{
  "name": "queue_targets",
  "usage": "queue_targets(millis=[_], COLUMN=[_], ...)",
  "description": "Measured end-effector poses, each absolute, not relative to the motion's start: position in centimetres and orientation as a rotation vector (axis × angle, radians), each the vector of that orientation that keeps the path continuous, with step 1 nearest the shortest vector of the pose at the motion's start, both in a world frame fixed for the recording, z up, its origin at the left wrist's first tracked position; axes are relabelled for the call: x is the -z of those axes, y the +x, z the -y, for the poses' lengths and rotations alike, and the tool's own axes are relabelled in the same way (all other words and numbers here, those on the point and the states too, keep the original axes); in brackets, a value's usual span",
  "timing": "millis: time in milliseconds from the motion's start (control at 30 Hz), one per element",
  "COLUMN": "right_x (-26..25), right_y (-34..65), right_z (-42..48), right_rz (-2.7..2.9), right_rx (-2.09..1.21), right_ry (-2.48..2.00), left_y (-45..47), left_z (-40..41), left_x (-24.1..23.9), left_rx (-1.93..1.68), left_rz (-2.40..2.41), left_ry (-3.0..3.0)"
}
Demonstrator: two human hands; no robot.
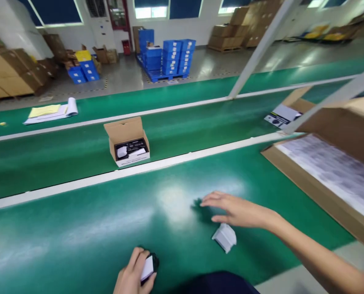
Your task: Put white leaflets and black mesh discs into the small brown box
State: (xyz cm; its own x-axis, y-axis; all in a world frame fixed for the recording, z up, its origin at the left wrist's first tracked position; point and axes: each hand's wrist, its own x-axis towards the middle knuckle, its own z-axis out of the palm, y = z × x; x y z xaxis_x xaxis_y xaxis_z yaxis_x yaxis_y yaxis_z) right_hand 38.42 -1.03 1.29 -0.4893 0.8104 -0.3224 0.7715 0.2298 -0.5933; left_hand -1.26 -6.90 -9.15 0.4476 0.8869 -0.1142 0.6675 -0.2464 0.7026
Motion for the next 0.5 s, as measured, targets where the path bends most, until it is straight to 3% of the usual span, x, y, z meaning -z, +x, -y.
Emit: queue_targets(millis=[100,200,333,500], right_x=[-0.3,1.3,2.9,5.5], right_y=[39.6,39.3,38.7,38.1], right_z=[6.5,9.8,10.3,7.1], right_rz=[2.337,2.290,2.231,2.031], right_rx=[-1.291,-1.168,-0.929,-1.031], right_ry=[-1.807,-1.921,-1.801,-1.519], left_y=[-0.8,-0.2,0.6,0.6], left_z=[5.6,4.9,4.7,4.4], left_x=[7.3,5.4,2.9,0.8], left_rx=[-0.419,-0.472,-0.764,-0.991], left_rz=[-1.253,-1.293,-1.299,-1.238], left_ry=[1.778,1.429,0.987,0.674])
